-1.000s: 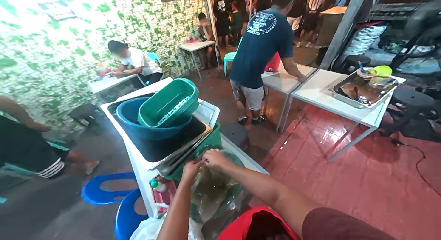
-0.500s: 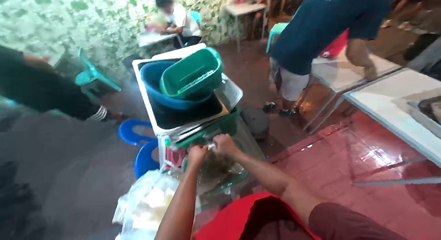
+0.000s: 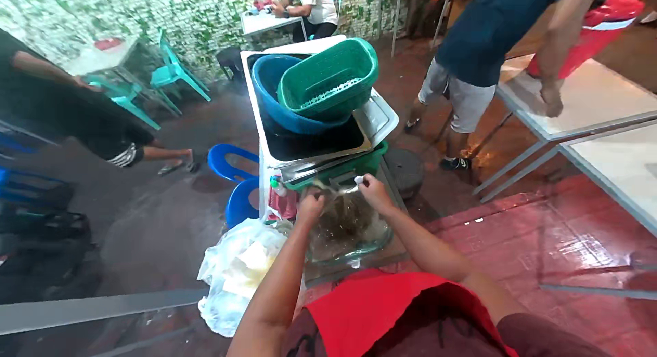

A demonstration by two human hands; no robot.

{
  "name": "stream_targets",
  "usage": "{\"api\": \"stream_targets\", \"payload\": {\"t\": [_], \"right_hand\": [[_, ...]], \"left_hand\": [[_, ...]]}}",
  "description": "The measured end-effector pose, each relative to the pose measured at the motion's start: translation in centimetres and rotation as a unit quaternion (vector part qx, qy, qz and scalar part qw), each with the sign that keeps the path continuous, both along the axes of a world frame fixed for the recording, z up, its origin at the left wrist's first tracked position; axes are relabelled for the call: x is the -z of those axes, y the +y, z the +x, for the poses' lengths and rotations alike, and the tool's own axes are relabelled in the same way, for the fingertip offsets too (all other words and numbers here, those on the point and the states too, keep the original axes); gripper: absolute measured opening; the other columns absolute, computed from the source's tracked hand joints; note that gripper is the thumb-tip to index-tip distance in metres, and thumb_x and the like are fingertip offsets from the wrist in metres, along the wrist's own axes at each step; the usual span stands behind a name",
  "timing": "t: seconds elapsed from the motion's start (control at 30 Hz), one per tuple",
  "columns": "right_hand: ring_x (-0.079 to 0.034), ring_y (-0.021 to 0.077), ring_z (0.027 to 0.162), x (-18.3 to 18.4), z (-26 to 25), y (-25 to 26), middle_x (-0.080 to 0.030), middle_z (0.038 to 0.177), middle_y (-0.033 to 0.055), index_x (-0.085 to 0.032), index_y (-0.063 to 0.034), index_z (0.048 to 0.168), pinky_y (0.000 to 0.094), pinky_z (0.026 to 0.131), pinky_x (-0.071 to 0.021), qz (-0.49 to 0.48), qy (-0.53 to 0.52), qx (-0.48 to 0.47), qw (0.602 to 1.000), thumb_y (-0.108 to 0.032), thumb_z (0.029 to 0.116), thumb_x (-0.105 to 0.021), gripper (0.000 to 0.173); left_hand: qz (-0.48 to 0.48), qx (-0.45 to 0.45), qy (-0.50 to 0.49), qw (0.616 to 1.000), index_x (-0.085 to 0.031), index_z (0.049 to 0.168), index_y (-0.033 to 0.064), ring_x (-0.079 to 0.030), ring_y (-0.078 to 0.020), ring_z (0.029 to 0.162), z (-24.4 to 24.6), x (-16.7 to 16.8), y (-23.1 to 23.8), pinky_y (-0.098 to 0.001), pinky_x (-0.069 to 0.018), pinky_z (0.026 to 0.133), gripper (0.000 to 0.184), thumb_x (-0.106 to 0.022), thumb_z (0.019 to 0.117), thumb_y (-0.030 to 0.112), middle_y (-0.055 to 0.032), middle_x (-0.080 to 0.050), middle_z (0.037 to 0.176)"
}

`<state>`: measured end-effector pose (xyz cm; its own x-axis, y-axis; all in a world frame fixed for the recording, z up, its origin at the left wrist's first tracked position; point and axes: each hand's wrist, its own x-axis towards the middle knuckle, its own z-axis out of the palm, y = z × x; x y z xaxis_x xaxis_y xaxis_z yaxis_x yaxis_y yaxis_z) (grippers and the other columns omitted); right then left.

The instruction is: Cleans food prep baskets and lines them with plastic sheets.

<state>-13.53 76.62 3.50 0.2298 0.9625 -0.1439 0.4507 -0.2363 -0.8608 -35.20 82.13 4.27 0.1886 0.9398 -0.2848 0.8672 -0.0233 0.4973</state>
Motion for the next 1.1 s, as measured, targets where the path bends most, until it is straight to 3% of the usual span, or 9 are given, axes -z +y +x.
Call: {"api": "stream_targets", "payload": {"t": [0.13,0.23,0.37,0.57,0.67,0.73,0.8,0.9,1.1], "right_hand": [[-0.039,0.0457,0.144,0.7,1.4,-0.1,-0.048,0.153,0.0212,-0.054,-0.0095,0.147,0.0693,0.114,-0.0314,-0.079,-0.185,-0.117,0.973,-0.029,0.0919,-0.077,0.063],[-0.057,0.0416,0.131,1.3,2.2,-0.1,-0.066,0.132,0.0207,-0.07,-0.0089,0.127,0.0638,0.111,-0.0392,-0.083,-0.27,-0.093,0.955,-0.015,0.0993,-0.061,0.03],[-0.065,0.0413,0.119,0.7,5.5,-1.7,-0.071,0.122,0.0215,-0.073,-0.0064,0.119,0.0636,0.101,-0.0485,-0.098,-0.228,0.032,0.968,-0.02,0.1054,-0.053,0.027],[-0.055,0.0391,0.134,4.6,7.8,-5.3,-0.06,0.14,0.0244,-0.06,-0.0013,0.138,0.0596,0.112,-0.0419,-0.277,-0.142,0.1,0.945,-0.025,0.1041,-0.054,0.042],[-0.056,0.0364,0.133,2.4,5.7,-4.9,-0.058,0.141,0.0242,-0.057,0.001,0.139,0.0543,0.111,-0.0442,-0.099,-0.089,0.199,0.971,-0.006,0.099,-0.053,0.04],[-0.059,0.033,0.127,1.0,4.4,-4.2,-0.061,0.136,0.0218,-0.064,0.0019,0.128,0.0488,0.109,-0.0474,0.025,-0.092,0.16,0.983,0.0,0.0985,-0.051,0.033],[-0.062,0.0314,0.125,0.3,3.1,-3.5,-0.066,0.13,0.0205,-0.068,0.0004,0.123,0.0465,0.109,-0.0482,0.06,-0.157,0.048,0.985,-0.007,0.0991,-0.055,0.029],[-0.051,0.0457,0.135,0.7,0.7,-0.8,-0.057,0.142,0.0267,-0.062,-0.0067,0.14,0.0621,0.113,-0.0396,-0.032,-0.281,-0.077,0.956,-0.033,0.0969,-0.07,0.051],[-0.059,0.0518,0.123,-0.8,-0.9,1.2,-0.066,0.125,0.0328,-0.07,0.0001,0.125,0.0699,0.104,-0.0416,-0.138,-0.266,-0.079,0.951,-0.021,0.1089,-0.049,0.033]], "left_hand": [[0.029,0.149,0.094,0.984,-0.062,0.138,0.0099,-0.045,-0.0384,0.142,-1.3,0.5,0.1,-0.0626,-0.0326,0.116,0.047,-0.066,0.0981,0.035,-0.0192,-0.052,0.149],[0.075,0.186,0.111,0.973,-0.072,0.123,0.0092,-0.054,-0.0373,0.133,-1.9,0.4,0.9,-0.0626,-0.0338,0.114,0.029,-0.058,0.1023,0.024,-0.017,-0.063,0.136],[0.129,0.09,0.075,0.985,-0.074,0.114,0.0052,-0.062,-0.0405,0.122,-6.6,0.1,1.9,-0.0644,-0.0445,0.104,0.03,-0.058,0.1021,0.028,-0.02,-0.069,0.124],[-0.002,0.038,0.152,0.988,-0.062,0.139,0.008,-0.049,-0.0433,0.137,-11.2,-0.3,2.1,-0.0715,-0.0346,0.108,0.044,-0.061,0.0977,0.023,-0.021,-0.054,0.147],[0.041,0.077,-0.016,0.996,-0.05,0.147,0.0027,-0.043,-0.0415,0.142,-11.0,0.0,2.5,-0.0617,-0.0361,0.115,0.067,-0.075,0.0855,0.015,-0.0251,-0.044,0.154],[0.062,0.11,-0.103,0.987,-0.058,0.14,0.0086,-0.045,-0.0401,0.14,-9.9,0.0,1.9,-0.0565,-0.0407,0.114,0.057,-0.073,0.0858,0.018,-0.0255,-0.046,0.151],[0.09,0.157,-0.049,0.982,-0.067,0.133,0.014,-0.049,-0.0383,0.139,-8.9,0.0,0.8,-0.0556,-0.0393,0.115,0.043,-0.067,0.0934,0.03,-0.0212,-0.055,0.146],[0.204,0.206,0.02,0.957,-0.073,0.121,0.0124,-0.062,-0.035,0.122,-8.3,-0.8,-1.0,-0.0616,-0.0412,0.106,0.033,-0.065,0.0958,0.03,-0.0126,-0.069,0.129],[0.135,0.39,0.042,0.91,-0.067,0.127,0.0041,-0.055,-0.0341,0.132,-2.9,-0.5,-2.2,-0.0526,-0.0439,0.11,0.033,-0.062,0.101,0.024,-0.0161,-0.061,0.138]]}}
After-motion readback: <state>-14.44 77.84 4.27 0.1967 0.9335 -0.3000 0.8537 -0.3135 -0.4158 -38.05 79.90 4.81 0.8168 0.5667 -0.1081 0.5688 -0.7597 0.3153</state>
